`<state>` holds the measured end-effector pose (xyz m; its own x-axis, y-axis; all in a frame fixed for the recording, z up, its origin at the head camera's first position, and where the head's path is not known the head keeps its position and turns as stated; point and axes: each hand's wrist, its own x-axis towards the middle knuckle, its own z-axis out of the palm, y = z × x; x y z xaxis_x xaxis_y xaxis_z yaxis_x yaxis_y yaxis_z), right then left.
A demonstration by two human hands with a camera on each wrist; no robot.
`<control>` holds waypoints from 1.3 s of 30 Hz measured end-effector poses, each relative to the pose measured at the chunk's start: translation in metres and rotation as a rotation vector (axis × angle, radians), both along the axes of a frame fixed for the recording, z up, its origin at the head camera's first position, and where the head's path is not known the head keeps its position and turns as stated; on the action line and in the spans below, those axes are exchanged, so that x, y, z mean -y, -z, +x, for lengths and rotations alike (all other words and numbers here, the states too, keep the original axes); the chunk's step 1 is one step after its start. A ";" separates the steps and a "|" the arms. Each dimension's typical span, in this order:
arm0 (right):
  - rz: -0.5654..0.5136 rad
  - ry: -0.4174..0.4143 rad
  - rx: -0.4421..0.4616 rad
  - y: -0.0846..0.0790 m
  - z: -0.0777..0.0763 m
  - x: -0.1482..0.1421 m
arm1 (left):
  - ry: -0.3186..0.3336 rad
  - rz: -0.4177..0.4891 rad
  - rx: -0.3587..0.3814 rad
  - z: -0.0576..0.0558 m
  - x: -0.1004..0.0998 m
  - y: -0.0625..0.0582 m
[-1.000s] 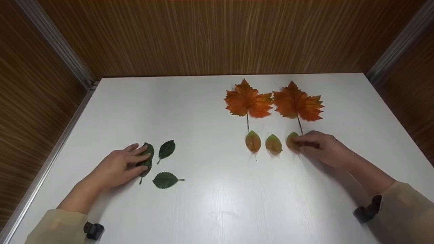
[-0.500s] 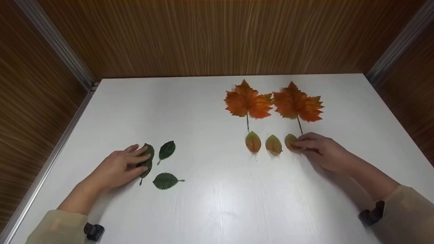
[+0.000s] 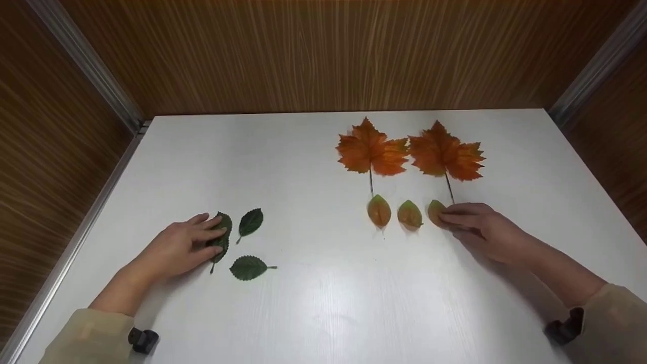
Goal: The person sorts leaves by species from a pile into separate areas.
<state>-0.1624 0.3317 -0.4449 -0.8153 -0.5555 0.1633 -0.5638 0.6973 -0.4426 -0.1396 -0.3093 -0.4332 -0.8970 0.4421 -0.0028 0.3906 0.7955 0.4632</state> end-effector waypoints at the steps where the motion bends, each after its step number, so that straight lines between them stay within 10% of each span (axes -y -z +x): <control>1: -0.001 0.007 0.011 0.000 0.000 -0.001 | 0.000 -0.008 0.002 -0.001 -0.001 0.000; 15: -0.026 0.044 0.065 0.001 0.005 -0.011 | -0.042 0.006 0.052 -0.015 -0.014 -0.013; 32: -0.028 0.030 0.082 0.003 -0.003 -0.006 | -0.273 0.255 0.118 -0.028 -0.001 -0.013; 39: -0.039 0.015 0.091 0.002 -0.003 -0.003 | -0.264 0.326 0.184 -0.037 0.004 -0.006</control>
<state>-0.1656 0.3344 -0.4471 -0.8358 -0.5381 0.1090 -0.5096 0.6865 -0.5187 -0.1765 -0.3135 -0.4276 -0.9767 0.2023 -0.0714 0.0816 0.6583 0.7483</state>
